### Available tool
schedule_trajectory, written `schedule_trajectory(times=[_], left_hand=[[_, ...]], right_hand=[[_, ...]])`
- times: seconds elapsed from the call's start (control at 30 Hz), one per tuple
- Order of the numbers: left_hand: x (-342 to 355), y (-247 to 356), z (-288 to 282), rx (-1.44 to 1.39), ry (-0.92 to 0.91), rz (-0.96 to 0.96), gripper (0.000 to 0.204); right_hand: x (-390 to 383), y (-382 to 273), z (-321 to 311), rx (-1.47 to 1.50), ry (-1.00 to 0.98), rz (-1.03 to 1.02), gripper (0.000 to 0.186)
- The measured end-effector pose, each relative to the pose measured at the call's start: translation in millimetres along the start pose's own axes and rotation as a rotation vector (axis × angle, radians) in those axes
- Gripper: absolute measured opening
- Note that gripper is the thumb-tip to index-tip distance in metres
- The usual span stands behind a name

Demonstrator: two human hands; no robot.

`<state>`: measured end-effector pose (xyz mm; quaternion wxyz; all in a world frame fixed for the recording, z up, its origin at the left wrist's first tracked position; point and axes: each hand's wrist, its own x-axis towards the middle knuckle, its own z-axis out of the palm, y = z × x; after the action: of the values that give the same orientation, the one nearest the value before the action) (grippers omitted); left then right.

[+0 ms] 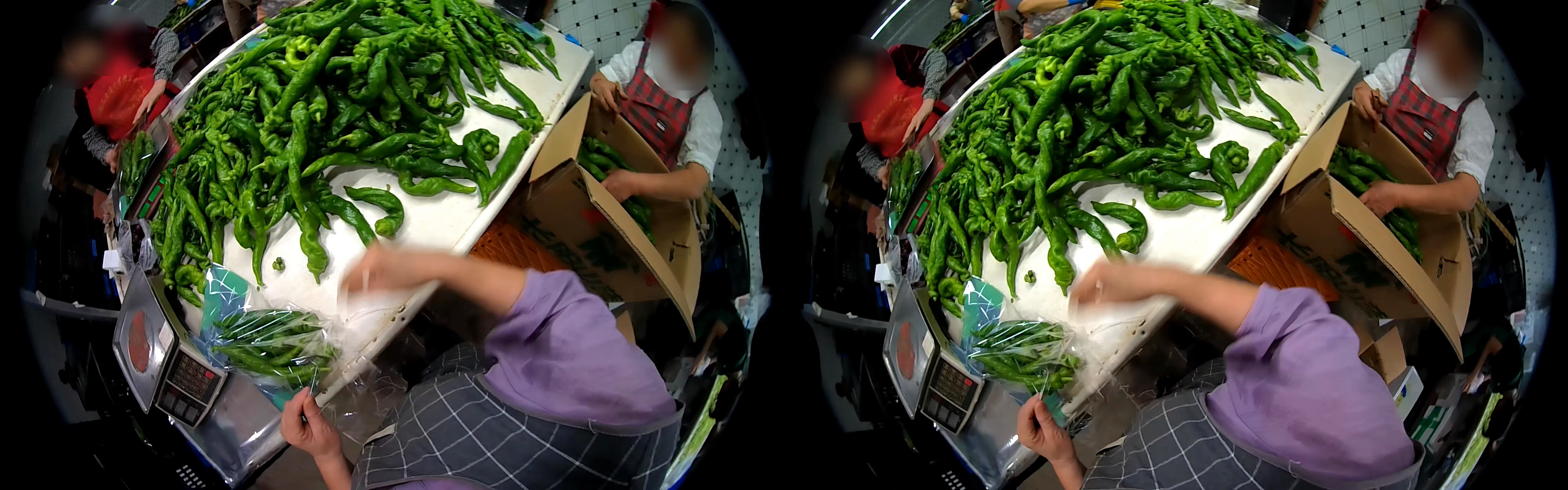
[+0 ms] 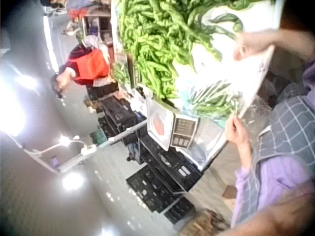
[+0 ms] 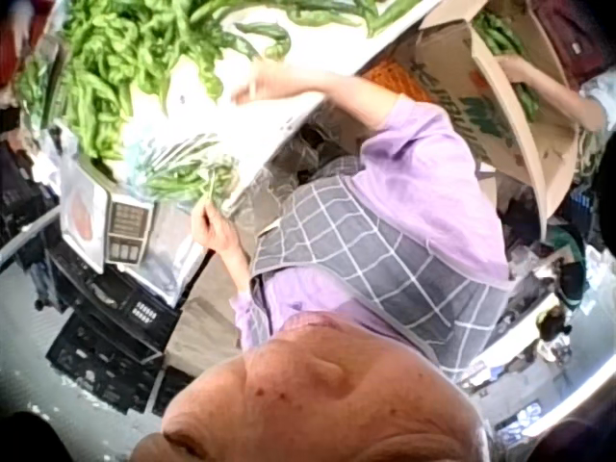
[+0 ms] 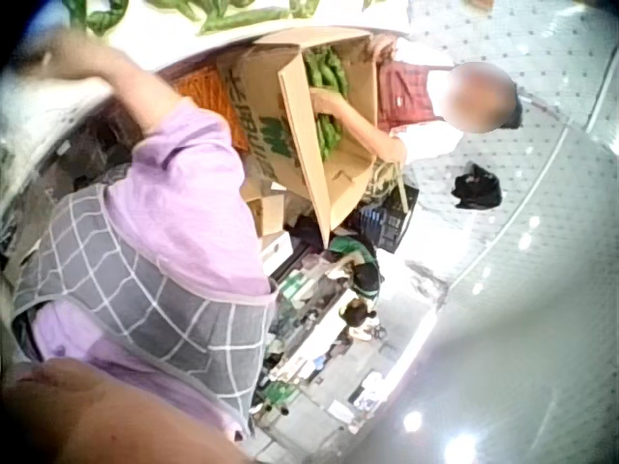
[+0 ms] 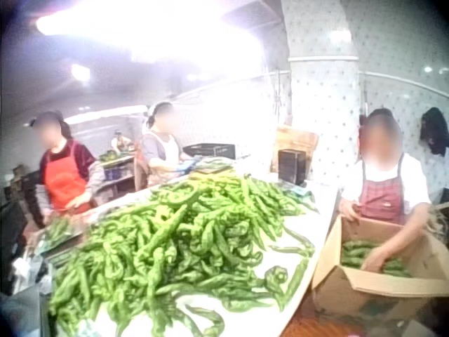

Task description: The person selects green peppers from a large pile on a table, places them into clear plastic bags, weighs the bags on a digital scale, and then places the sealed bags into a black crate. The process is repeated continuously throughout the clip.

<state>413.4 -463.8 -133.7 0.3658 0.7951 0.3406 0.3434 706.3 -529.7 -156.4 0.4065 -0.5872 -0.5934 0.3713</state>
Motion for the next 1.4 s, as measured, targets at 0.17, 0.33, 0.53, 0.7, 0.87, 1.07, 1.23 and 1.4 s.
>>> schedule_trajectory(times=[0.17,0.33,0.53,0.7,0.87,1.07,1.23,1.4], left_hand=[[8.9,11.9,8.8,-0.003,-0.028,0.031,0.012],[9.6,8.9,-0.5,0.011,-0.04,0.019,0.011],[2.0,2.0,-4.7,0.017,0.047,0.061,0.005],[-4.1,9.0,-9.2,0.046,0.001,0.14,0.006],[-17.1,-7.5,-15.3,0.006,0.009,0.081,0.008],[-11.6,4.0,-18.5,0.059,-0.073,0.127,0.008],[-13.1,-6.2,-21.6,0.023,-0.053,0.125,0.007],[-1.7,-15.7,-20.0,-0.147,0.017,0.014,0.007]], right_hand=[[-8.8,101.9,-111.9,-1.159,0.764,0.522,0.069],[-30.4,64.1,-108.2,-1.015,0.648,0.424,0.067],[-15.0,-26.8,-68.9,-0.982,0.147,-0.01,0.055],[19.8,37.9,20.7,-1.18,-0.161,-0.337,0.036],[20.3,-9.2,56.8,-0.914,0.179,-0.094,0.027],[15.5,-10.4,89.5,-0.726,-0.038,0.294,0.057],[-25.9,-36.9,43.1,-0.375,0.375,-0.093,0.033],[-99.2,-109.9,51.5,-0.014,0.395,-0.055,0.028]])
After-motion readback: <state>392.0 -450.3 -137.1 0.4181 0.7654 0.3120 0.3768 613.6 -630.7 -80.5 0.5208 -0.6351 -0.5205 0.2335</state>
